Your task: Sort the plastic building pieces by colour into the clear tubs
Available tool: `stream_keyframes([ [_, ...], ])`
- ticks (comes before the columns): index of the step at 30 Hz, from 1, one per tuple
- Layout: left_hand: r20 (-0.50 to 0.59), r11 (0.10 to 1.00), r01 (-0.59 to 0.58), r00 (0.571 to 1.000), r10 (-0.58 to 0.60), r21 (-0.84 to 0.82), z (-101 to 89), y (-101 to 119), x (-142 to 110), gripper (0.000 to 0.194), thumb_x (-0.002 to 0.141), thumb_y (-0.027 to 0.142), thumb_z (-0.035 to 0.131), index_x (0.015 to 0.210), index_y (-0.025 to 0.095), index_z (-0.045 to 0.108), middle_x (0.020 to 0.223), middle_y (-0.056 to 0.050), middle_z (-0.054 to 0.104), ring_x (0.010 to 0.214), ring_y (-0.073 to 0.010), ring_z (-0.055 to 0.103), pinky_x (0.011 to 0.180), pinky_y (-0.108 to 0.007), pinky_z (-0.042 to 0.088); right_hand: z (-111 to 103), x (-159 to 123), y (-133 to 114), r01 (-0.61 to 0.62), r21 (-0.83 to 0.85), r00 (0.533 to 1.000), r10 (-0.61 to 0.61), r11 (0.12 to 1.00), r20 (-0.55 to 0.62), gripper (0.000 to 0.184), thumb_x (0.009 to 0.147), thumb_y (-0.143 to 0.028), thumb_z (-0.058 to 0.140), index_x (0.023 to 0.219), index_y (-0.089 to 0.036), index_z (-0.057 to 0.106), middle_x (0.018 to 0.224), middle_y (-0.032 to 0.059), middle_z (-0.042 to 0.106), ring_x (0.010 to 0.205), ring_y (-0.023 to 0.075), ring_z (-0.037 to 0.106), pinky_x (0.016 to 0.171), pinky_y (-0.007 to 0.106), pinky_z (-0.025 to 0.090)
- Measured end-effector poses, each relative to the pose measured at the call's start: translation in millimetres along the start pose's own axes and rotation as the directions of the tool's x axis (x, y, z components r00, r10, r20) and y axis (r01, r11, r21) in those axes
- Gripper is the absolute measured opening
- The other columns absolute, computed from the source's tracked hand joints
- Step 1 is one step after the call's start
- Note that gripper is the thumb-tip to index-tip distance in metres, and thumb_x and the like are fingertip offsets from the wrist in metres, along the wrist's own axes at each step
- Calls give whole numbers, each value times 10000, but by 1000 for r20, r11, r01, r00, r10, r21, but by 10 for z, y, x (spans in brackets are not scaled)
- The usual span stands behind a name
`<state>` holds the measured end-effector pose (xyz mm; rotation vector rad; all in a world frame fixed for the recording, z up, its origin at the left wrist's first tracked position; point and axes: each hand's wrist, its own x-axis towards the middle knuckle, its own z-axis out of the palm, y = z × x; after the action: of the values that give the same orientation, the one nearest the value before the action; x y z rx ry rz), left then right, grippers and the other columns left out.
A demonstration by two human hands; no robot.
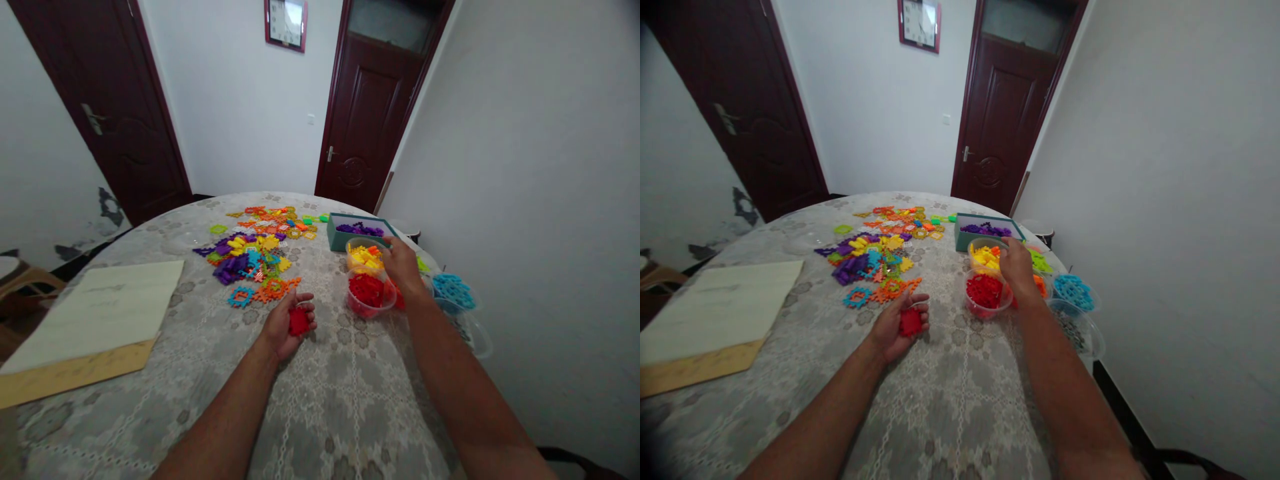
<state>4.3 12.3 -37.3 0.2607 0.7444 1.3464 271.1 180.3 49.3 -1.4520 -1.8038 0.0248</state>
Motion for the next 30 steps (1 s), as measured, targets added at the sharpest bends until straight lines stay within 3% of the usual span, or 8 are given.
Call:
stream_keyframes([
  [5, 15, 1000, 0, 1000, 1, -26, -14, -18, 35, 416, 1066, 453, 472, 1062, 96, 686, 792, -107, 691, 620, -194, 665, 594, -348, 601, 27, -657, -531, 167, 197, 961, -204, 966, 187, 289, 937, -205, 553, 1157, -188, 741, 1125, 96, 774, 929, 213, 716, 957, 392, 557],
  [9, 69, 998, -35, 997, 38, -47, -32, -30, 55, 473, 1085, 481, 410, 1033, 101, 687, 823, -120, 714, 681, -208, 702, 681, -360, 618, 121, -1348, -1050, 354, 451, 701, -552, 819, 452, 355, 937, -170, 634, 1284, -230, 675, 1355, 94, 689, 1075, 199, 701, 962, 368, 572],
  [11, 79, 999, -31, 996, 33, -32, -36, -12, 37, 496, 1090, 499, 386, 1050, 110, 691, 819, -114, 717, 698, -208, 710, 675, -335, 608, 201, -1577, -1215, 399, 433, 646, -583, 808, 492, 457, 923, -188, 682, 1375, -221, 622, 1461, 126, 619, 1247, 248, 647, 992, 398, 574],
  [14, 100, 1000, 3, 995, -1, -12, -20, 37, -22, 556, 1073, 584, 384, 1123, 126, 696, 858, -121, 729, 745, -227, 726, 685, -347, 609, 305, -1716, -1283, 407, 361, 671, -543, 839, 505, 511, 946, -215, 674, 1446, -208, 563, 1486, 142, 595, 1325, 276, 603, 971, 406, 592],
  [19, 209, 999, 33, 978, -24, -38, 48, 37, -115, 586, 1049, 625, 435, 1238, 131, 687, 989, -147, 748, 879, -252, 742, 808, -387, 615, 328, -1695, -1123, 443, 333, 719, -552, 832, 423, 278, 1009, -195, 570, 1272, -183, 657, 1308, 132, 709, 1188, 254, 679, 949, 385, 588],
  [23, 311, 1000, 30, 950, -30, 4, 58, -51, -105, 575, 1046, 607, 464, 1209, 112, 707, 1013, -168, 751, 900, -250, 740, 852, -389, 603, 176, -1550, -938, 432, 291, 843, -497, 854, 206, 275, 1009, -185, 517, 1228, -187, 683, 1128, 116, 757, 1008, 239, 720, 895, 370, 578],
  [27, 281, 982, -82, 959, 31, 171, 22, -127, -61, 530, 960, 598, 635, 1124, 103, 733, 1033, -198, 738, 878, -272, 745, 796, -396, 612, -80, -1256, -657, 340, 60, 940, -340, 938, -19, 347, 1029, -236, 480, 1322, -209, 665, 1172, 124, 748, 1054, 264, 706, 939, 393, 547],
  [30, 257, 937, -194, 959, 119, 292, 18, -165, -65, 472, 862, 540, 783, 1058, 112, 749, 964, -168, 722, 805, -253, 729, 726, -377, 615, -210, -1089, -401, 240, -168, 968, -249, 956, -35, 316, 1013, -245, 479, 1234, -206, 702, 1149, 134, 740, 1031, 283, 699, 870, 387, 533],
])
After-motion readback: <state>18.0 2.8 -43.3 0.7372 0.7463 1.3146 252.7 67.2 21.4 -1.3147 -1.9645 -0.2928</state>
